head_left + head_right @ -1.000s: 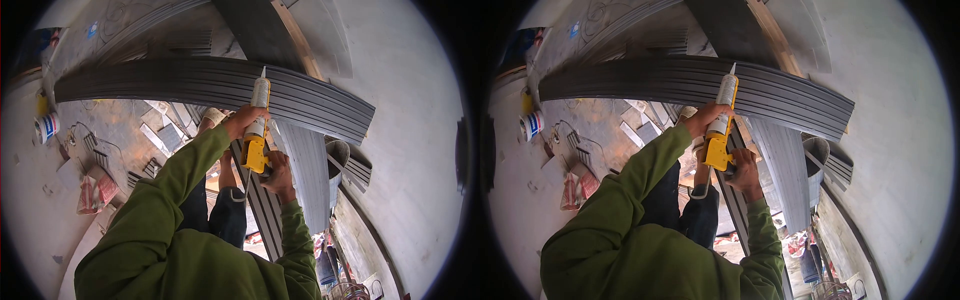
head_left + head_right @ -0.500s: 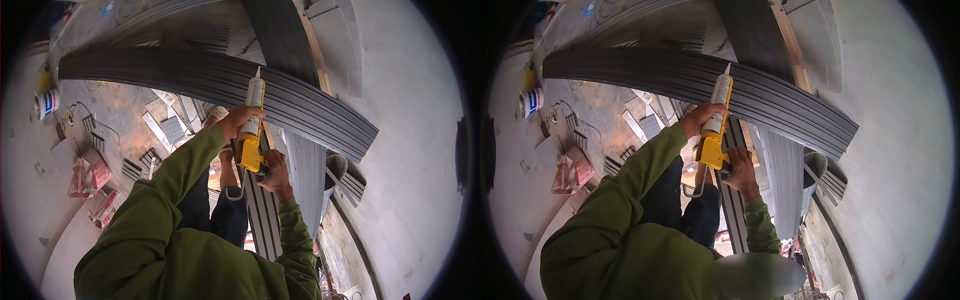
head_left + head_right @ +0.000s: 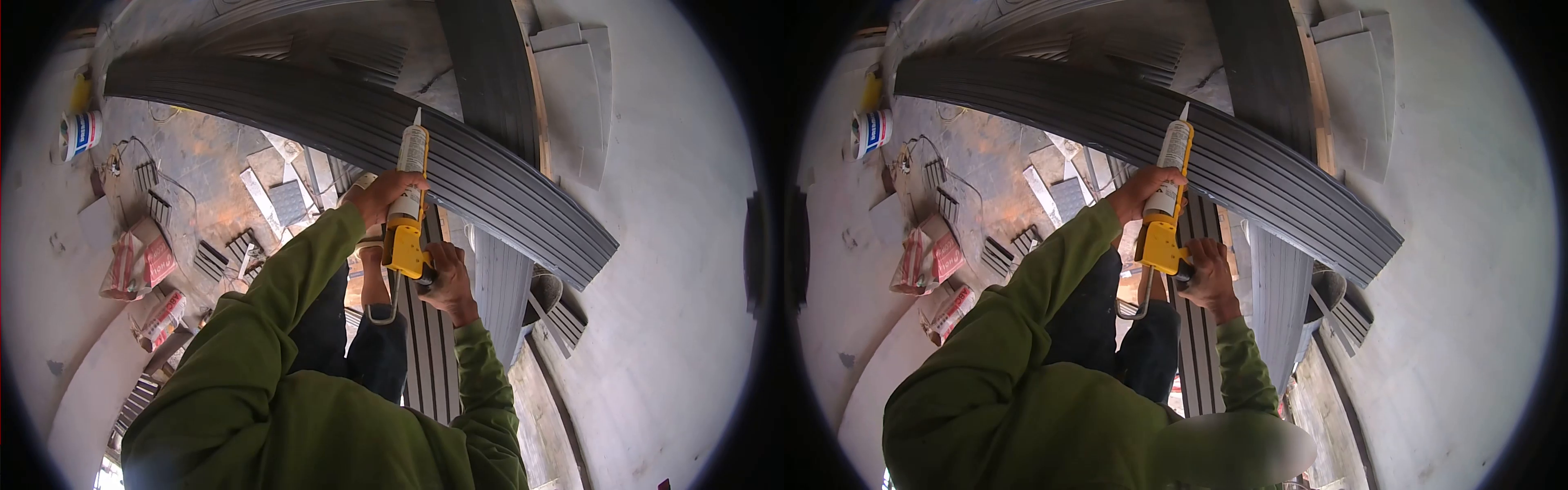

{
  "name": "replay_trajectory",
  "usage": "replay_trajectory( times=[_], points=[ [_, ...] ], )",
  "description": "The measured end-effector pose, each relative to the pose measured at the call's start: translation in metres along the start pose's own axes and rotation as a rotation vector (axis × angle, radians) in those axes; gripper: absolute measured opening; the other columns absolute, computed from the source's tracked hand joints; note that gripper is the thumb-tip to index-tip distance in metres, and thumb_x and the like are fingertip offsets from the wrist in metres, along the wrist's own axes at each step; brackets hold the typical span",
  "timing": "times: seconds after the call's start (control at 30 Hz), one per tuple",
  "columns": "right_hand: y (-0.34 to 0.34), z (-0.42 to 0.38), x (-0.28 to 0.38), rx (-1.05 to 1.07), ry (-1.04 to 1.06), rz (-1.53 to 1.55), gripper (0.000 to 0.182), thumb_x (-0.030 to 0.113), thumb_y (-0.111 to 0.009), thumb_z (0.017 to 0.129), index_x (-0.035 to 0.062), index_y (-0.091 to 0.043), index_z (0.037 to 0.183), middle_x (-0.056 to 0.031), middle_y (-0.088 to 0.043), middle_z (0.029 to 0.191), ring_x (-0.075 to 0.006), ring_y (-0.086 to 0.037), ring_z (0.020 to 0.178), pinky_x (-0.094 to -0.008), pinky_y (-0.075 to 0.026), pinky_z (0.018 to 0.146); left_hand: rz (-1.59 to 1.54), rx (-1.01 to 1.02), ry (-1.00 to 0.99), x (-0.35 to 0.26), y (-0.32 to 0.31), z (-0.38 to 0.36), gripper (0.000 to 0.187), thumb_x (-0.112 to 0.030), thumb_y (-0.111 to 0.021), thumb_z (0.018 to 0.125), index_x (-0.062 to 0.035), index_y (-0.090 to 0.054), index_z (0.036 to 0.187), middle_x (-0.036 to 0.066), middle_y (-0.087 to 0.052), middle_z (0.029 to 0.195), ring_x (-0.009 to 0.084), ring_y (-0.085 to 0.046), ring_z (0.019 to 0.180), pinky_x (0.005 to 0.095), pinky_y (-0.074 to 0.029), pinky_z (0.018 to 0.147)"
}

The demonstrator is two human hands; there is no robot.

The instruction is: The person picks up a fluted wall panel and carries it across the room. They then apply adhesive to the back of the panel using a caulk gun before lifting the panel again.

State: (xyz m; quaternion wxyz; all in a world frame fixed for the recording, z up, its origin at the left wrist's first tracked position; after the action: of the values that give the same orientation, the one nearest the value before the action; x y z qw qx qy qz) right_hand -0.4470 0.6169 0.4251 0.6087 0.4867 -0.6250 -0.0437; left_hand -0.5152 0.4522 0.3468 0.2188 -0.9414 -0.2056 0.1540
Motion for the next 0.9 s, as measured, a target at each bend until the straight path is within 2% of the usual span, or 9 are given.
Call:
replay_trajectory(
  times=[0.47, 0.53, 0.9],
  points=[
    [-0.017, 0.048, 0.019, 0.034, 0.105, 0.025, 0.043, 0.015, -0.079, 0.060, 0.0078, -0.051, 0.092, -0.0079, -0.054, 0.082, -0.0298, -0.056, 0.082, -0.0396, -0.040, 0.076, -0.102, -0.049, -0.062, -0.026, 0.049, -0.006, 0.034, -0.014, -0.068, 0.076, 0.0031, -0.051, 0.100, 0.014, -0.061, 0.078, 0.0234, -0.067, 0.062, 0.0370, -0.060, 0.056],
    [-0.022, 0.053, 0.021, 0.097, 0.110, 0.016, 0.048, 0.005, -0.074, 0.058, 0.0084, -0.049, 0.099, -0.0060, -0.055, 0.086, -0.0272, -0.055, 0.084, -0.0377, -0.039, 0.077, -0.119, -0.056, -0.076, -0.030, 0.056, -0.009, 0.034, -0.014, -0.068, 0.075, 0.0021, -0.051, 0.099, 0.014, -0.061, 0.076, 0.0234, -0.067, 0.060, 0.0366, -0.059, 0.055],
    [-0.031, 0.088, 0.033, 0.141, 0.129, 0.009, 0.039, 0.007, -0.072, 0.061, 0.0086, -0.051, 0.094, -0.0058, -0.055, 0.085, -0.0284, -0.054, 0.085, -0.0392, -0.039, 0.078, -0.190, -0.125, -0.075, -0.048, 0.084, -0.017, 0.031, -0.016, -0.067, 0.076, 0.0013, -0.052, 0.096, 0.014, -0.061, 0.077, 0.0236, -0.066, 0.060, 0.0363, -0.059, 0.056]
  ],
)
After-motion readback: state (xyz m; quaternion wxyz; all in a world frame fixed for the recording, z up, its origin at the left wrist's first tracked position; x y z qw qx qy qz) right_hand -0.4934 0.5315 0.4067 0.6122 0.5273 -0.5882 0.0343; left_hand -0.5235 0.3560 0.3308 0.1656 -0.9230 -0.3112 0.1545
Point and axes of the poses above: each hand's wrist, its own z-axis towards the middle knuckle, its own y-axis out of the back of the hand, x = y × z, the point moved 4 cm from there along z, towards the middle knuckle
